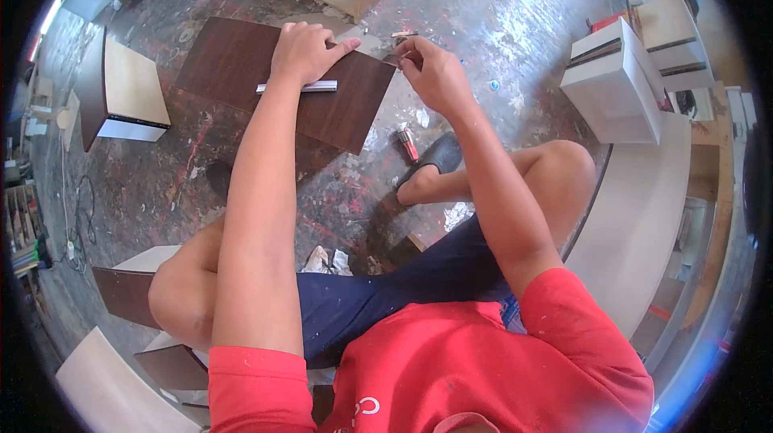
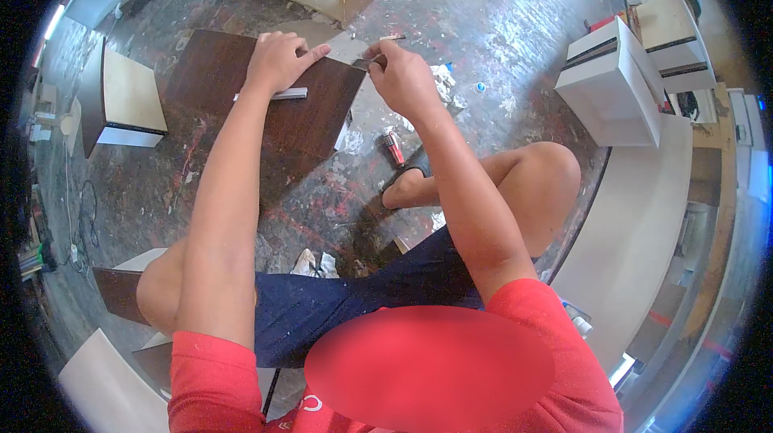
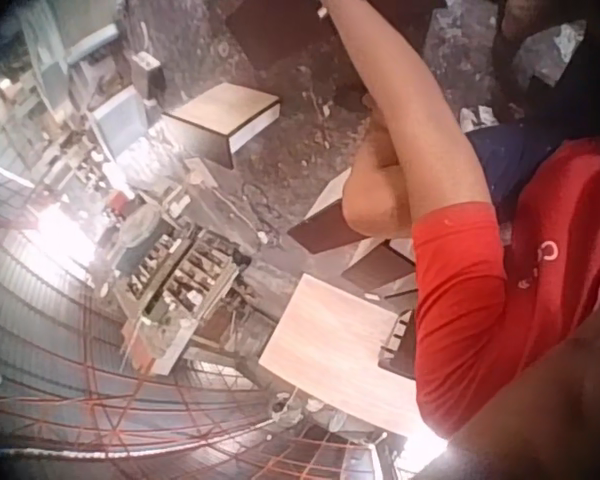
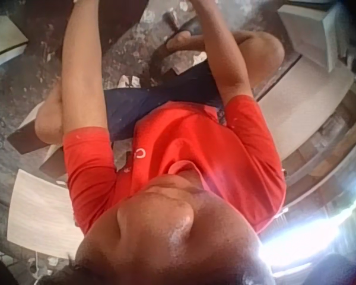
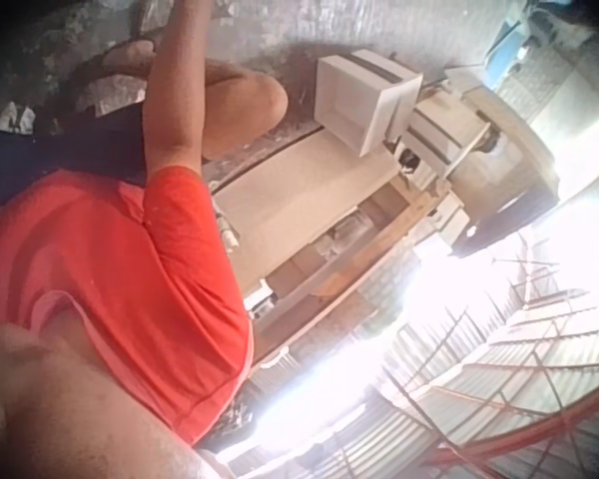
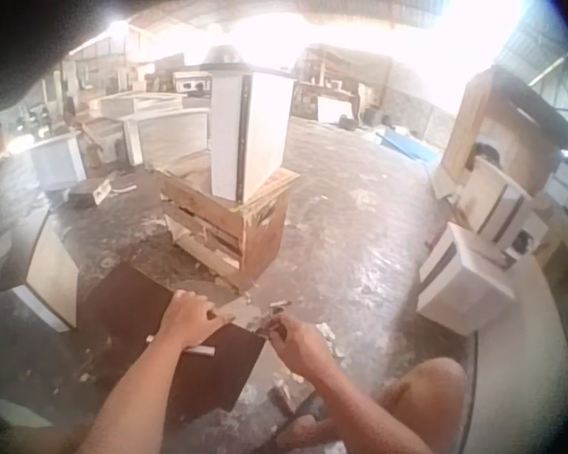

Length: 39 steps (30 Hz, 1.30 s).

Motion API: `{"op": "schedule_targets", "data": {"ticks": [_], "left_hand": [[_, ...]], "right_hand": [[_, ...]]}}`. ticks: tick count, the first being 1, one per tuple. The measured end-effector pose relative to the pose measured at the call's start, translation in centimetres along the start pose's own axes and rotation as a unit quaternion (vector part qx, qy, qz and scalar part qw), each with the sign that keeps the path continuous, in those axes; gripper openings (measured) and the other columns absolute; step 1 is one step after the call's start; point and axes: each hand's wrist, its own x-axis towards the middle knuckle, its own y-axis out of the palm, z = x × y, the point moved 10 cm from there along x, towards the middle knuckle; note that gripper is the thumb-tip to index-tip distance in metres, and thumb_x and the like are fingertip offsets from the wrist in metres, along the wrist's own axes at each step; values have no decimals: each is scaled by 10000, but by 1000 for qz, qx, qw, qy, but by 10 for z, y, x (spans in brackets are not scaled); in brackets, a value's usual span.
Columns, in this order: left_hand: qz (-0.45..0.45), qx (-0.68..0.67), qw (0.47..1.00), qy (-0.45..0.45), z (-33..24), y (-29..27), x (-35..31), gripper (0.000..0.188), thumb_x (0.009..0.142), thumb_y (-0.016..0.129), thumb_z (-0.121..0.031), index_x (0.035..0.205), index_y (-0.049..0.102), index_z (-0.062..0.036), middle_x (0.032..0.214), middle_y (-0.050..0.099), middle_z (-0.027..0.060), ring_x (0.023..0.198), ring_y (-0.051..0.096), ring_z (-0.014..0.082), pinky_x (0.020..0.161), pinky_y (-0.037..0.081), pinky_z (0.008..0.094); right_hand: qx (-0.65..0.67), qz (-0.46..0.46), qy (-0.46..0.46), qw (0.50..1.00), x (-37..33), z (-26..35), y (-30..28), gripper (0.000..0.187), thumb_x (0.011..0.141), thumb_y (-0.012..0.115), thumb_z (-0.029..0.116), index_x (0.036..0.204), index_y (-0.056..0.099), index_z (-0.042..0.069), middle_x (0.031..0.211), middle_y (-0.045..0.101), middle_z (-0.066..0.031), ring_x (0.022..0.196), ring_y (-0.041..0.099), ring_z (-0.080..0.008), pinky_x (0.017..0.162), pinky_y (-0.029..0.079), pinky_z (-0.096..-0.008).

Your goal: The person trims the laminated edges of wooden drawer panels using a blade, scraping along the borders and wiping down the surfaces.

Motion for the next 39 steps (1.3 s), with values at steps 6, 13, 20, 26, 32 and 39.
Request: {"op": "schedule_targets", "data": {"ticks": [6, 13, 20, 26, 32, 39], "left_hand": [[5, 10, 1000, -12, 1, -1, 1, 715, 966, 554, -731, 867, 783, -61, 983, 745, 149, 1052, 656, 332, 1057, 426, 445], [9, 13, 1000, -12, 1, -1, 2, 731, 950, 558, -752, 915, 813, -67, 1020, 765, 152, 1069, 665, 324, 1071, 425, 435], [18, 12, 1000, -11, 0, 0, 2, 729, 945, 564, -753, 931, 819, -70, 1029, 766, 156, 1072, 666, 322, 1070, 427, 433], [21, 15, 999, -21, 7, 5, 2, 746, 938, 562, -765, 940, 820, -65, 1049, 765, 169, 1083, 663, 341, 1069, 436, 447], [-29, 12, 999, 12, 3, 2, 1, 708, 973, 553, -720, 803, 747, -60, 910, 725, 146, 1006, 658, 339, 1030, 434, 461], [-2, 13, 1000, 4, 5, 2, 2, 732, 965, 544, -741, 871, 780, -54, 965, 744, 161, 1028, 662, 342, 1047, 427, 456]], "right_hand": [[20, -14, -6, 1000, -7, 2, 2, 197, 940, 669, 160, 1103, 712, 57, 985, 778, -182, 924, 749, -387, 830, 579, -461], [-3, -24, 7, 1000, -9, 1, 2, 175, 945, 669, 174, 1081, 711, 73, 965, 782, -162, 890, 749, -384, 801, 578, -476], [-28, -43, -4, 999, -8, 2, 1, 165, 948, 673, 192, 1083, 711, 105, 952, 784, -148, 876, 747, -385, 784, 579, -490], [-54, 12, 34, 998, -25, 12, 12, 212, 963, 679, 180, 1156, 707, 97, 1007, 792, -133, 906, 763, -332, 813, 580, -434], [-17, -10, -18, 1000, -56, 33, 20, 136, 936, 695, 153, 1066, 704, 113, 926, 772, -161, 842, 745, -386, 759, 584, -491], [5, 21, -53, 998, -104, 60, 46, 123, 921, 677, 110, 1043, 692, 100, 812, 738, -170, 774, 730, -402, 705, 576, -505]]}}
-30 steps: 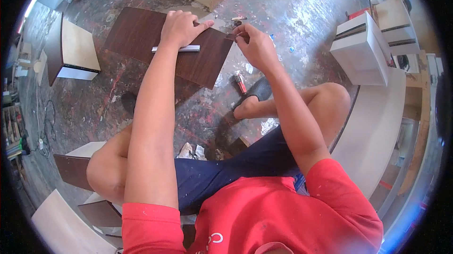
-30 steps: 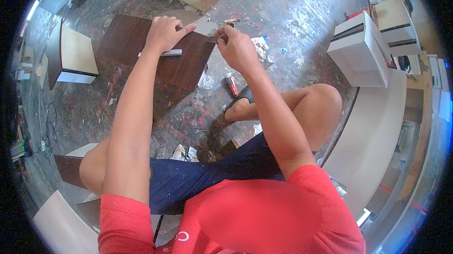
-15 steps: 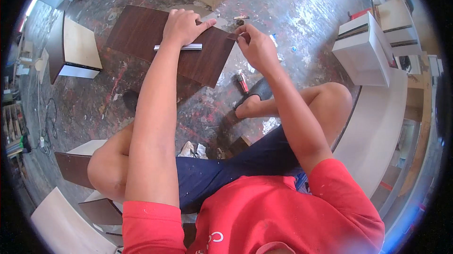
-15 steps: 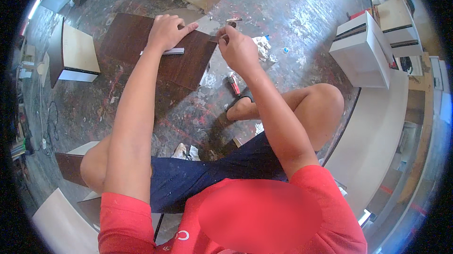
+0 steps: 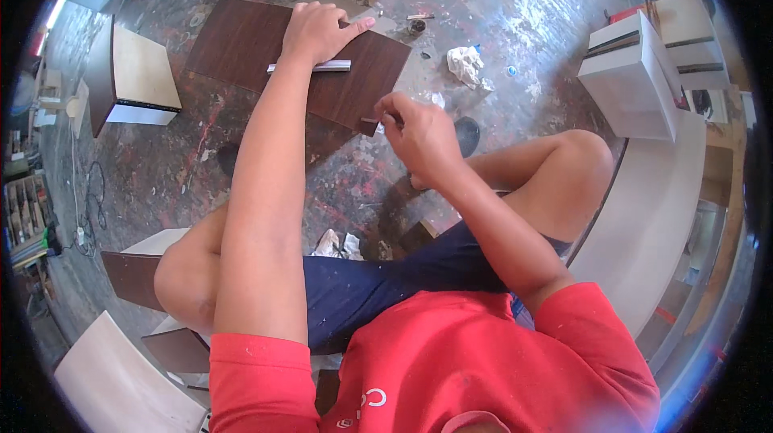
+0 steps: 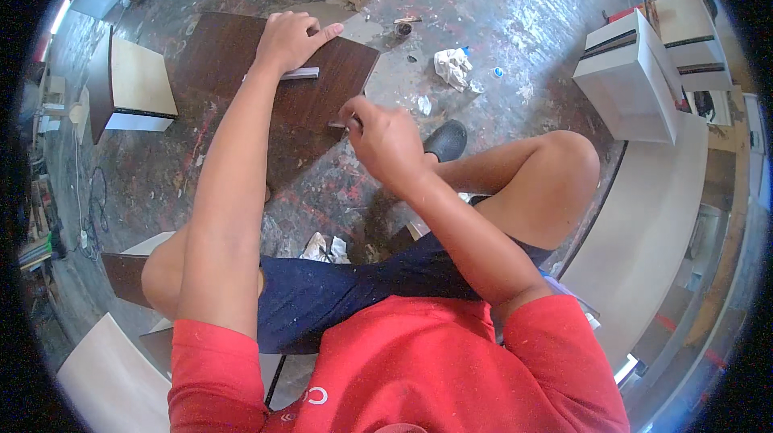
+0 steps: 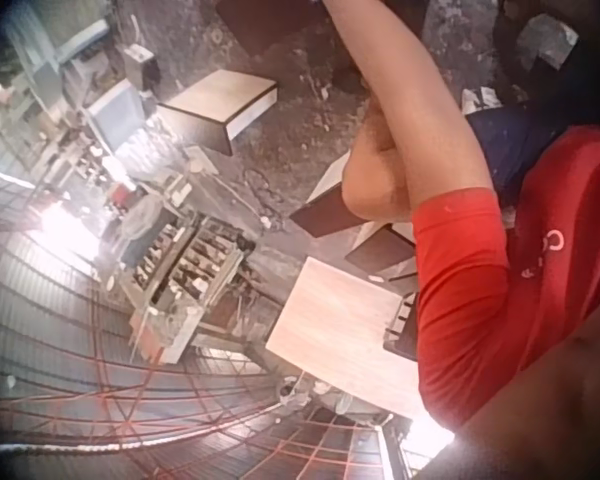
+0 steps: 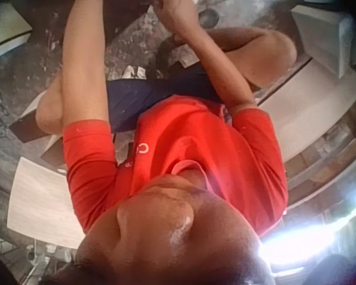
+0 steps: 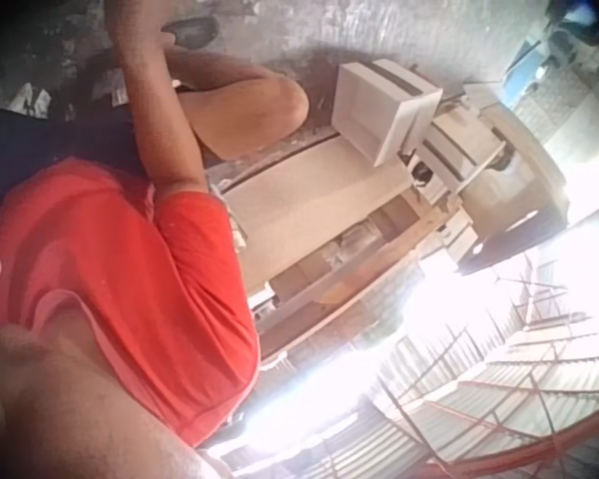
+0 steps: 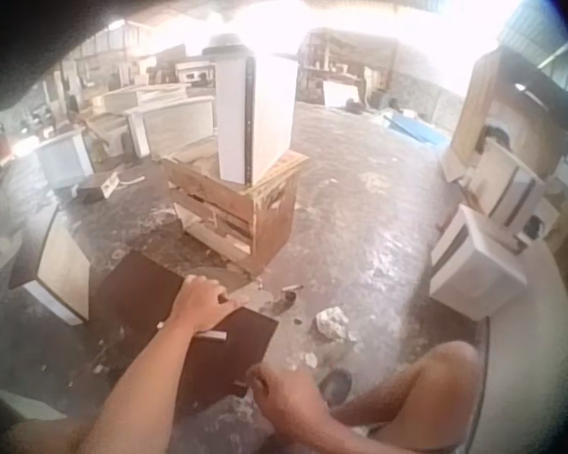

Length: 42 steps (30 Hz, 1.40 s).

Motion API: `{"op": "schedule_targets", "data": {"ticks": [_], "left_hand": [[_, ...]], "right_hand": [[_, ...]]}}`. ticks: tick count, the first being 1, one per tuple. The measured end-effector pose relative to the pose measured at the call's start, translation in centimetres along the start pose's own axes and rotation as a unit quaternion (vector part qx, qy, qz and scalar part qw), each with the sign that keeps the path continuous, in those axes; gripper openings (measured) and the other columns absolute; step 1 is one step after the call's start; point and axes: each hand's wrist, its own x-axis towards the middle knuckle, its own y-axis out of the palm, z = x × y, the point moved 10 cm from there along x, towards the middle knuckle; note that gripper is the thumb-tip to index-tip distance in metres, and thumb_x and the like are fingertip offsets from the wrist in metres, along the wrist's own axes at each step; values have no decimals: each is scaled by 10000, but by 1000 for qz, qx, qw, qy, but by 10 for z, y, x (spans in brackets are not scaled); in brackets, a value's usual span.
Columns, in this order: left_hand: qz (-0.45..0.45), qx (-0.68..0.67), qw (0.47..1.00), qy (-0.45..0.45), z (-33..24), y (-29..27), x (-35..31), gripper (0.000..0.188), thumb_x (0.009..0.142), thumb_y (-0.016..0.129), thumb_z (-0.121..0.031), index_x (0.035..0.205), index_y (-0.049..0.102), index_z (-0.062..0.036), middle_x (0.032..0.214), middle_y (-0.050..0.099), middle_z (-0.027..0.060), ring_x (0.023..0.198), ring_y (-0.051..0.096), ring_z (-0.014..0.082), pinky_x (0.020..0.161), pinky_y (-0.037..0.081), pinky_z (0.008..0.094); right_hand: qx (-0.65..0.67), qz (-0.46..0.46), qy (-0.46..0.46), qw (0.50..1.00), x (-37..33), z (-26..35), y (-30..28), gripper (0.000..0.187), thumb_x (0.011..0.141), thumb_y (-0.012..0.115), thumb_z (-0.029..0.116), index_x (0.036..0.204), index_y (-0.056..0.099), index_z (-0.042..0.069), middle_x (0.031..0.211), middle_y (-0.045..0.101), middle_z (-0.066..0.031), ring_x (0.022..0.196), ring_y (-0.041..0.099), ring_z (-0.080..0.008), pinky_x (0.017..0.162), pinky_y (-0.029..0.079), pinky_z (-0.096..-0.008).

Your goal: The person trims the laminated edges of wooden drawer panels using a blade, scraping along the borders and wiping down the surfaces.

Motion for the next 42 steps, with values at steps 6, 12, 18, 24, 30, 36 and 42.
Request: {"op": "schedule_targets", "data": {"ticks": [6, 12, 18, 24, 30, 36, 42], "left_hand": [[38, 1, 999, 6, -1, 12, 9, 737, 981, 515, -740, 913, 803, -65, 995, 758, 168, 1056, 670, 352, 1059, 423, 468], [104, -137, 981, -85, 35, 24, 18, 683, 1047, 480, -667, 1144, 783, -62, 1133, 770, 153, 1171, 685, 292, 1091, 444, 431], [-255, -358, 887, -140, 13, -78, -11, 542, 1027, 676, -429, 1349, 647, 7, 1319, 697, 161, 1257, 633, 259, 1100, 462, 377], [-420, -348, 726, -419, 58, -58, -185, 624, 1039, 657, -331, 1458, 460, 87, 1469, 533, 181, 1355, 523, 321, 1156, 403, 442], [-125, -810, 435, -373, -5, 50, -180, 598, 1079, 591, -443, 1475, 505, -4, 1441, 614, 143, 1304, 603, 296, 1084, 489, 474], [-163, -765, 472, -406, 23, 69, -197, 539, 1078, 609, -383, 1437, 540, 13, 1444, 621, 136, 1288, 621, 293, 1084, 495, 494], [-201, -722, 475, -462, 47, 50, -234, 699, 1046, 610, -501, 1488, 514, 33, 1491, 587, 169, 1343, 591, 327, 1140, 460, 498]], "right_hand": [[79, 93, -27, 992, -59, 16, 34, 160, 931, 647, 118, 1085, 677, 83, 909, 745, -178, 854, 730, -403, 747, 565, -505], [52, 203, -14, 978, -80, 1, 61, 326, 936, 634, 161, 1237, 602, 38, 1021, 729, -246, 993, 704, -458, 861, 556, -548], [250, 287, 104, 919, -74, -41, 73, 352, 974, 559, 121, 1306, 600, 13, 1075, 731, -210, 1018, 725, -359, 876, 559, -461], [420, 341, 156, 826, -67, -11, 70, 294, 1010, 461, 38, 1263, 602, -14, 965, 699, -97, 902, 675, -174, 826, 548, -352], [385, 350, 76, 851, -66, 7, 56, 237, 1019, 500, 80, 1205, 599, -28, 964, 697, -120, 917, 665, -190, 826, 538, -368], [330, 325, 32, 886, -64, 18, 38, 232, 1002, 663, 182, 1115, 632, -19, 964, 719, -135, 877, 666, -211, 796, 529, -387], [352, 365, 26, 862, -65, 26, 29, 306, 981, 757, 269, 1051, 632, 0, 877, 707, -142, 824, 658, -201, 753, 524, -386]]}}
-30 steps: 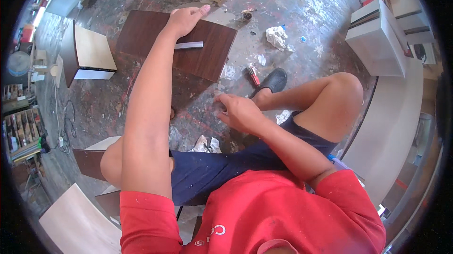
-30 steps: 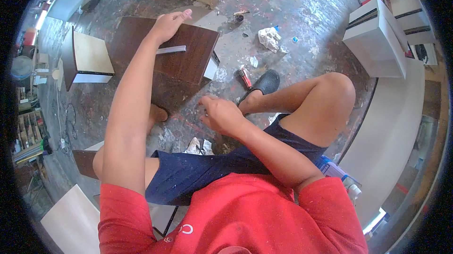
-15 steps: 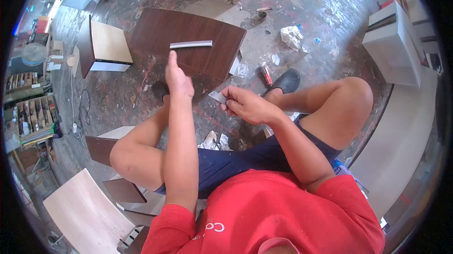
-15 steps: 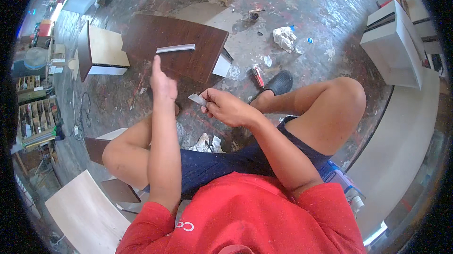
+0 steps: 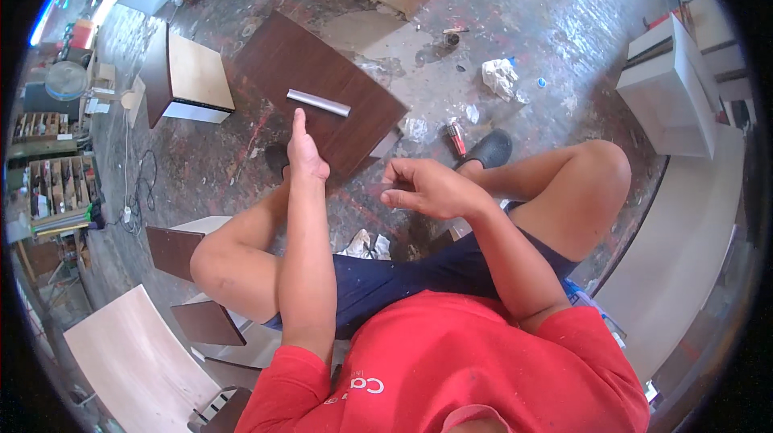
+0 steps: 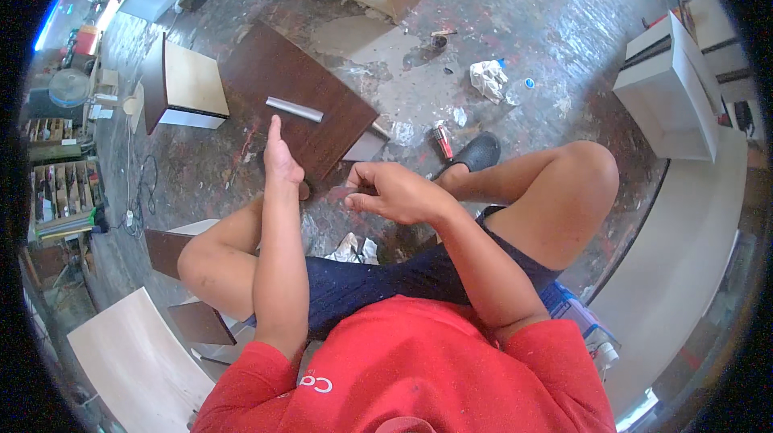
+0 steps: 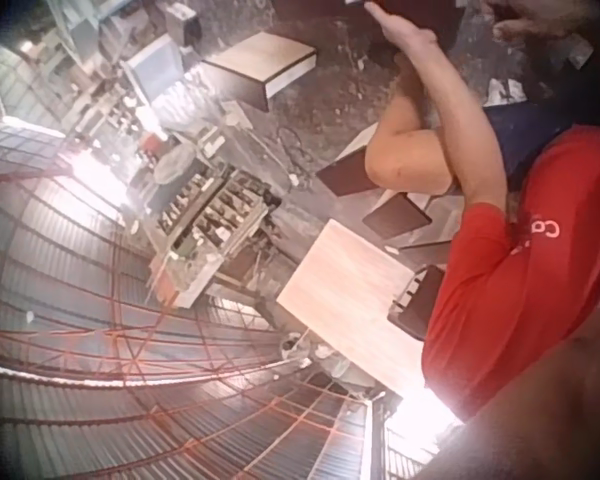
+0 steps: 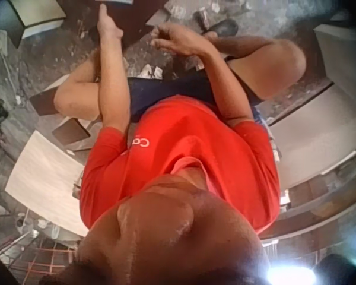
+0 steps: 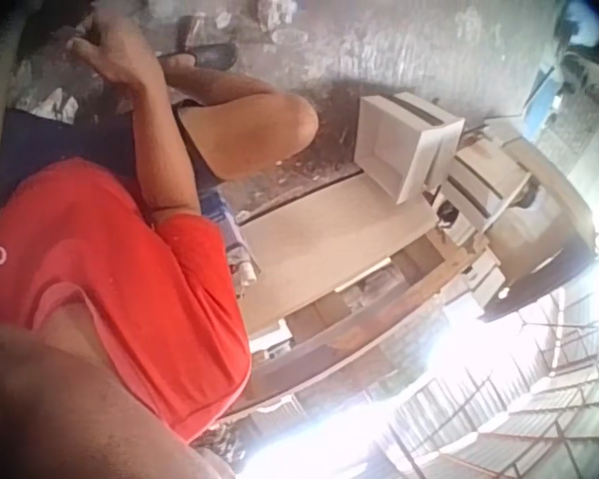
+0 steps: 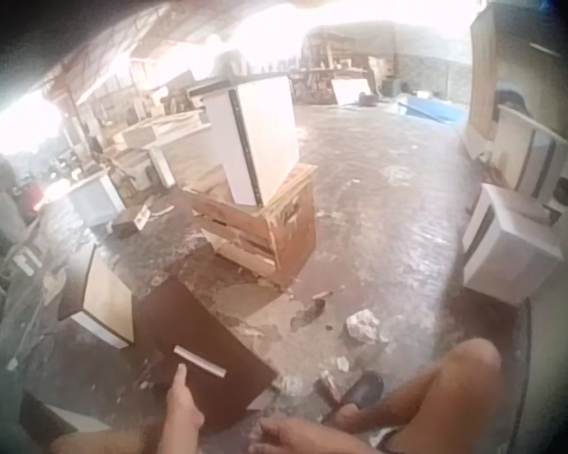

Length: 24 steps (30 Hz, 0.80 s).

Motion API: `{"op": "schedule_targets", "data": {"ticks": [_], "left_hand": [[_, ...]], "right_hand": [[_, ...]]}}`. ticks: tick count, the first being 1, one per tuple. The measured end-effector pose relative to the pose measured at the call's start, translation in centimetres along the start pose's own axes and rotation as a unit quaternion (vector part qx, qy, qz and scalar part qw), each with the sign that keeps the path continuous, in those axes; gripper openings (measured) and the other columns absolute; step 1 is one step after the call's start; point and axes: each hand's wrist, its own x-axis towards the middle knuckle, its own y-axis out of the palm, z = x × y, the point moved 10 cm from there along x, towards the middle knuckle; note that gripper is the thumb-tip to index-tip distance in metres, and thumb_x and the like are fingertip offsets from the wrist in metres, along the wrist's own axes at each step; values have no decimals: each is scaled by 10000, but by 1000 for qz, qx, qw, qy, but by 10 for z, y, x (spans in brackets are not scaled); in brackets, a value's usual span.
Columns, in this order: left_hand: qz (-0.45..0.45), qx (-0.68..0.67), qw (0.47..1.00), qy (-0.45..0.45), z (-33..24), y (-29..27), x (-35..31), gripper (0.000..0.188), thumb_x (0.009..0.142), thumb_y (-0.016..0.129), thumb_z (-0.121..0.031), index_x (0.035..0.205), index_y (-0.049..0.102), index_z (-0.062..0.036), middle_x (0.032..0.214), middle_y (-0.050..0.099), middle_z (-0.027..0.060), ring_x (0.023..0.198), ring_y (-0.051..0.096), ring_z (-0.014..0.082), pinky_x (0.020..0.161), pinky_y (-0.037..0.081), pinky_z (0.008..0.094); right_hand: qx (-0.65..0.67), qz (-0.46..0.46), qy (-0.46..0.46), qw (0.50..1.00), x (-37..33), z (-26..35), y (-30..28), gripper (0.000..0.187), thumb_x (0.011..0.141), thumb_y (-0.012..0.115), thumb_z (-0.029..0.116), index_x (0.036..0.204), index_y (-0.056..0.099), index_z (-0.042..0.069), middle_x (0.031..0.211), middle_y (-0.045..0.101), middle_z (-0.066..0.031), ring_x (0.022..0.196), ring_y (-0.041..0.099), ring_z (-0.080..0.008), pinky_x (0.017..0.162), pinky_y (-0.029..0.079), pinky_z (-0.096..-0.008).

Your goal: The person trims the laminated edges of wooden drawer panels using a blade, scraping along the borders and wiping down the surfaces.

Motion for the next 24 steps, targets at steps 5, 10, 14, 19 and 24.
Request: {"op": "schedule_targets", "data": {"ticks": [5, 10, 14, 19, 24], "left_hand": [[-92, 155, 984, 13, -42, -65, -13, 1093, 910, 648, -760, 1571, 412, 79, 1604, 472, 210, 1455, 484, 322, 1221, 348, 461], [-153, 310, 937, 43, -75, -65, -29, 1153, 894, 636, -798, 1556, 414, 121, 1607, 456, 254, 1466, 463, 349, 1222, 328, 441], [-155, 382, 907, 88, -98, -76, -16, 1141, 894, 622, -810, 1497, 473, 147, 1563, 505, 267, 1417, 518, 361, 1195, 360, 459], [-237, 507, 810, 172, -122, -47, -9, 1091, 913, 605, -785, 1508, 442, 114, 1507, 560, 274, 1372, 569, 402, 1164, 402, 480], [-287, 569, 749, 184, -118, -43, -12, 966, 948, 583, -718, 1587, 391, -20, 1513, 555, 269, 1379, 554, 441, 1131, 433, 503]], "right_hand": [[-85, -3, 1, 996, 2, 16, 4, 299, 994, 755, 276, 1046, 618, 16, 841, 657, -100, 800, 607, -172, 735, 504, -364], [-82, -59, 0, 995, 6, -5, -13, 269, 1022, 718, 258, 1068, 609, 16, 829, 640, -67, 791, 580, -147, 739, 495, -344], [-81, -80, 48, 992, 15, 4, -27, 374, 961, 780, 312, 1075, 656, -22, 850, 705, -161, 758, 641, -233, 737, 525, -406], [-248, -274, 96, 924, 44, -5, -90, 488, 942, 777, 426, 1085, 689, -32, 966, 727, -248, 902, 711, -320, 803, 541, -431], [-174, -408, 41, 895, 135, -32, -153, 408, 990, 677, 363, 1079, 711, -33, 1045, 736, -278, 1022, 719, -366, 863, 540, -445]]}}
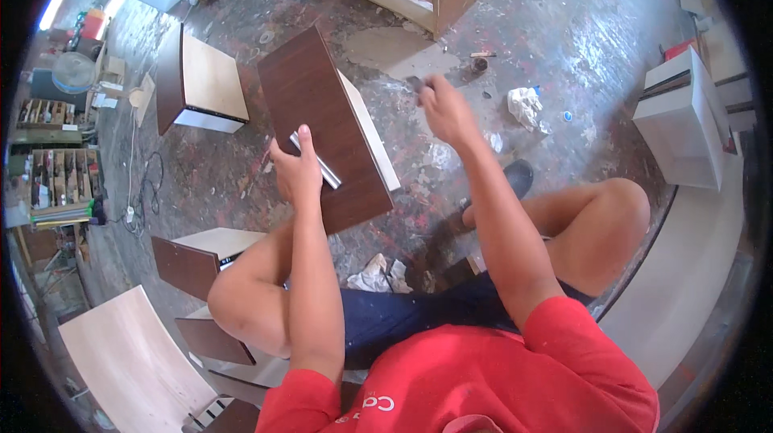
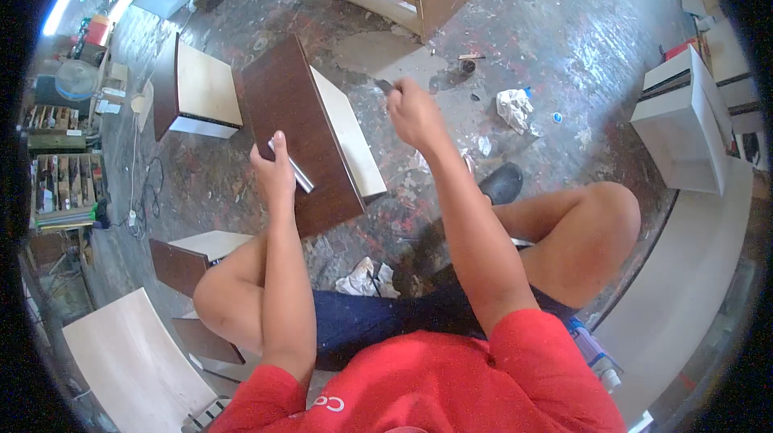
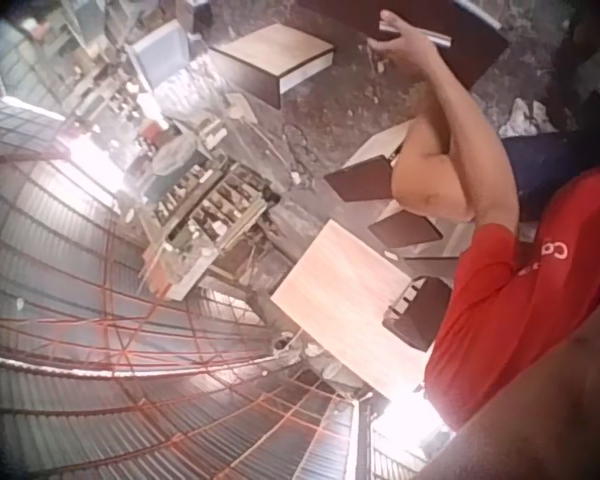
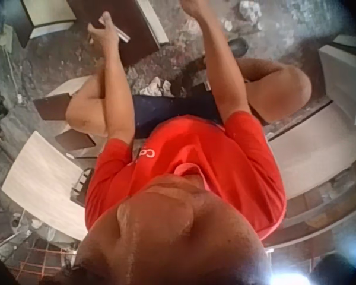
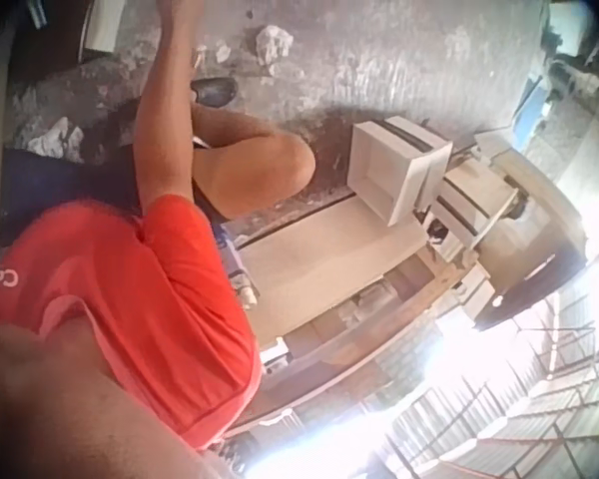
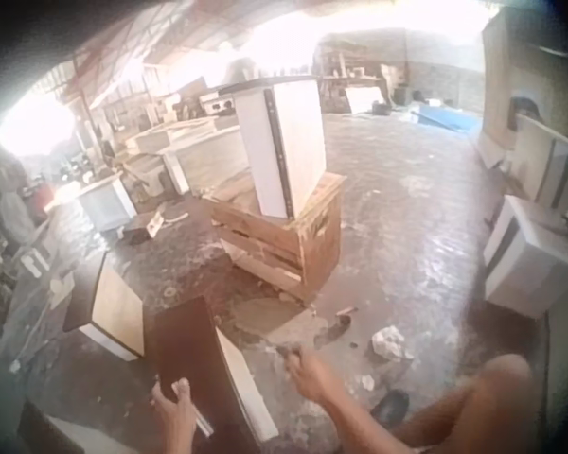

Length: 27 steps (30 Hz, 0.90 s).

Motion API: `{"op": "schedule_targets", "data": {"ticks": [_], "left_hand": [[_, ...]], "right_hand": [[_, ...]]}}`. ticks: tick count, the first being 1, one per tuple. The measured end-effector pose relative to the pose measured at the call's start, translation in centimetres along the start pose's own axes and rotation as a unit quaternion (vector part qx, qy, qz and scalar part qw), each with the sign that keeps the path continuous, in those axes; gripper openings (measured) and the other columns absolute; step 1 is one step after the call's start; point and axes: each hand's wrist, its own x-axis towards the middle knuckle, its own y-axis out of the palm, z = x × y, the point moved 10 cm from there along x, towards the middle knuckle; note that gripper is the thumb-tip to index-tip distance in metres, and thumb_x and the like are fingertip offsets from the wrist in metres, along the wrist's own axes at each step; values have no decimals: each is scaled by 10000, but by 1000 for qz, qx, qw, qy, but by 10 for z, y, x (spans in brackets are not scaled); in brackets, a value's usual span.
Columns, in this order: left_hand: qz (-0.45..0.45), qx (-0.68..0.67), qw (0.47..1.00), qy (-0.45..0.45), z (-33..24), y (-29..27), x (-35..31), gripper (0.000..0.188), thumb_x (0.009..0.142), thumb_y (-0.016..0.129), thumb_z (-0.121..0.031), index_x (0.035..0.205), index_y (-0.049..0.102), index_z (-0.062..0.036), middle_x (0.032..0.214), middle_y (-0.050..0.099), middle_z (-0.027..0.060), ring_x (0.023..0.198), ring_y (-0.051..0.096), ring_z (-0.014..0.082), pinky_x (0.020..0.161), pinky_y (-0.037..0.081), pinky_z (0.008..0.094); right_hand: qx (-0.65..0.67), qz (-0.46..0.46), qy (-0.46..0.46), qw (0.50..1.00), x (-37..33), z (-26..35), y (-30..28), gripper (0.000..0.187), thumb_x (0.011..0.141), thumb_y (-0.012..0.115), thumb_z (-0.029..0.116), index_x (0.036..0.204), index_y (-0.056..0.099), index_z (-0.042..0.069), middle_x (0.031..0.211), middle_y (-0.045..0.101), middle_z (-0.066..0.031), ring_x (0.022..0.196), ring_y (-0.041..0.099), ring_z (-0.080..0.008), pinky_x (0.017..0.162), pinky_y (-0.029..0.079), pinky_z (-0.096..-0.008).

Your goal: The person trims the laminated edges of wooden drawer panels using a blade, scraping along the borders and wiping down the surfaces.

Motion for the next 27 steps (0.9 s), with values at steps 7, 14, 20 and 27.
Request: {"op": "schedule_targets", "data": {"ticks": [7, 14, 20, 27], "left_hand": [[2, 32, 999, 4, -18, -1, -9, 933, 939, 657, -647, 1576, 402, -14, 1499, 567, 261, 1358, 571, 427, 1139, 425, 498], [-5, 4, 1000, 2, -14, -3, -11, 903, 909, 762, -551, 1546, 433, -1, 1471, 591, 244, 1352, 575, 407, 1128, 427, 471], [7, -17, 1000, 21, -2, 5, -4, 949, 914, 744, -598, 1567, 399, -3, 1490, 570, 259, 1371, 558, 413, 1148, 404, 483], [8, 2, 1000, 5, -3, -5, -5, 925, 923, 731, -600, 1556, 410, -7, 1483, 577, 254, 1367, 558, 419, 1145, 404, 490]], "right_hand": [[284, 67, -70, 954, 124, 54, 124, 261, 971, 675, 185, 1109, 709, -34, 979, 760, -108, 802, 689, -169, 749, 549, -348], [479, 141, 78, 863, 173, 62, 205, 298, 949, 689, 71, 1242, 669, 18, 964, 726, -69, 776, 666, -137, 672, 552, -315], [493, 176, 95, 847, 177, 62, 215, 254, 984, 681, 98, 1230, 662, 35, 966, 705, -57, 799, 658, -133, 688, 557, -303], [431, 211, 15, 877, 172, 74, 211, 302, 945, 713, 109, 1230, 668, 17, 967, 714, -65, 815, 670, -140, 716, 550, -319]]}}
